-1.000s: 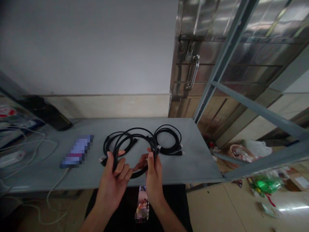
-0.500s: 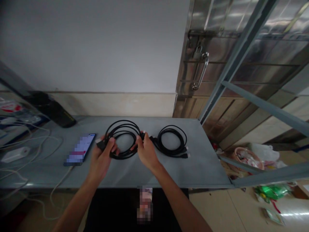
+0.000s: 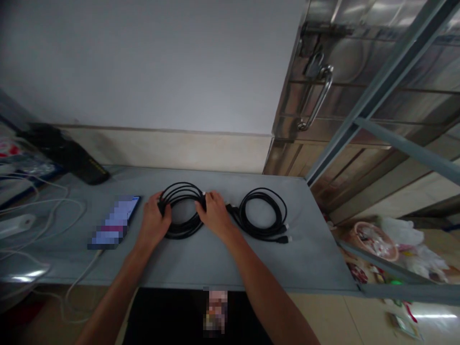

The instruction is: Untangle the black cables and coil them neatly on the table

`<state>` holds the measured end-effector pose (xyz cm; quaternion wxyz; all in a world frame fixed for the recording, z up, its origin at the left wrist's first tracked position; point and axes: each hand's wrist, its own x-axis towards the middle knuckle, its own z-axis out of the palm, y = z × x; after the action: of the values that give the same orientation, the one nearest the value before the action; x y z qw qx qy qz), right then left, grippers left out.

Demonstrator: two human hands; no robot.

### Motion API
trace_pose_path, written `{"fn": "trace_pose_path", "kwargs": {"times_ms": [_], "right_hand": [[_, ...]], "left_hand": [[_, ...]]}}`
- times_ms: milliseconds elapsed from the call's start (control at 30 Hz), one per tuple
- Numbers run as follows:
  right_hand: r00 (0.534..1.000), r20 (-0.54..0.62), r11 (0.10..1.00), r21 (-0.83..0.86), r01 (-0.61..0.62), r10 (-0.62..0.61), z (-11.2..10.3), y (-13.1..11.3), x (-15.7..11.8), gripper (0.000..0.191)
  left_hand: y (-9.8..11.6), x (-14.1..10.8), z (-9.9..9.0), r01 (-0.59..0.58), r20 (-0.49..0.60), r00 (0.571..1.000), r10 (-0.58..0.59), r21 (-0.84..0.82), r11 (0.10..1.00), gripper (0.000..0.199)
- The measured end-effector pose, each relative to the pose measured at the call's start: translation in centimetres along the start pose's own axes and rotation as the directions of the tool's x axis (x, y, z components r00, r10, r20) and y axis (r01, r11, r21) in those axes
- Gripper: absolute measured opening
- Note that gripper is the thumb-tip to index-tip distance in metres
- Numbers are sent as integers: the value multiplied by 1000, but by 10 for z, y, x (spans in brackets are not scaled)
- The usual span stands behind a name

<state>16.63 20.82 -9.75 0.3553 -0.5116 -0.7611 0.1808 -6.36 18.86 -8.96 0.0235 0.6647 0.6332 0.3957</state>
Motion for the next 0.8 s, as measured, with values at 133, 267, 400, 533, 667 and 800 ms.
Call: {"fn": "trace_pose_path", "kwargs": {"times_ms": [133, 267, 400, 533, 667, 800], "right_hand": [[1000, -8, 1000, -6, 18, -19, -1, 3, -5, 43], [999, -28, 1000, -2, 16, -16, 3, 5, -7, 56], [999, -40, 1000, 13, 16, -15, 4, 7, -6, 56], [997, -63, 998, 38, 40, -38, 0, 6, -5, 45], [993, -114, 997, 61, 48, -41, -3, 5, -5, 42], [985, -167, 995, 82, 60, -46, -4, 3, -6, 46]], "left_hand": [[2, -3, -6, -17, -5, 1000, 17, 12, 1000, 53], [14, -3, -17, -63, -32, 997, 64, 32, 997, 55], [29, -7, -25, -201, 0, 979, 201, -31, 979, 35], [34, -14, -23, -344, 213, 900, 379, -186, 920, 31], [32, -19, -19, -421, 285, 843, 456, -177, 890, 44], [30, -20, -17, -400, 281, 858, 430, -159, 902, 30]]}}
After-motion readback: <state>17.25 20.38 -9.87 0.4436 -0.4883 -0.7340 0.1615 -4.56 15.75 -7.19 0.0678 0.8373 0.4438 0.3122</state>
